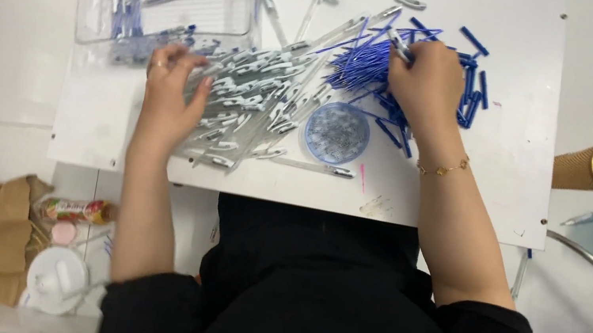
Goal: Assembling ballpoint pens by inserting ink refills into plastic barrels and organizing the components.
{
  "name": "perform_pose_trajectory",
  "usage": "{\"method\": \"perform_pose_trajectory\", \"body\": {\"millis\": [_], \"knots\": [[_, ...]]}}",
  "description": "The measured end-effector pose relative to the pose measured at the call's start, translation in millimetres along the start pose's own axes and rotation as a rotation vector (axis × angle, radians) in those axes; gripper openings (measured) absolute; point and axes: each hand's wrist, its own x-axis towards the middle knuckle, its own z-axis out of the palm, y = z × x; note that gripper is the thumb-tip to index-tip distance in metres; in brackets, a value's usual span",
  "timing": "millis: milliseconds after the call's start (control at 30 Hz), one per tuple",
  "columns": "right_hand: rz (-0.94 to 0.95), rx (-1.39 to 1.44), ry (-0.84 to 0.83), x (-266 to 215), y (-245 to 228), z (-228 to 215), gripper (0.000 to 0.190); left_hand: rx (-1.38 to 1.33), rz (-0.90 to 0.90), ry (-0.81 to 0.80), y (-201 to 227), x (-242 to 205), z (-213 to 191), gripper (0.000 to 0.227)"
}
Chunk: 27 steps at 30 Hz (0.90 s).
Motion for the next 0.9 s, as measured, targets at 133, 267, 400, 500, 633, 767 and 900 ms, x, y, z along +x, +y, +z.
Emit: {"method": "perform_pose_trajectory", "body": {"millis": [133,267,400,500,633,767,900], "knots": [[-0.062,-0.052,0.039,0,0,-7,0.029,0.236,0.111,-0.055,-4,16,-38,0.043],[-0.091,-0.021,0.014,-6,-15,-17,0.02,0.217,0.122,-0.229,6,57,-82,0.033],[-0.148,-0.052,0.014,-7,-13,-15,0.011,0.427,0.187,-0.146,-43,108,-80,0.024],[-0.114,-0.12,0.026,-3,-6,-13,0.011,0.763,-0.093,-0.383,-82,136,-55,0.03],[-0.118,-0.103,0.027,-8,-2,-9,0.011,0.512,-0.094,-0.581,-136,142,-19,0.032],[-0.166,-0.082,0.04,-6,-11,-16,0.009,0.37,-0.078,-0.57,-130,144,-16,0.019],[-0.242,-0.031,0.056,-7,0,-9,0.022,0.518,-0.02,-0.347,-156,148,-16,0.051]]}}
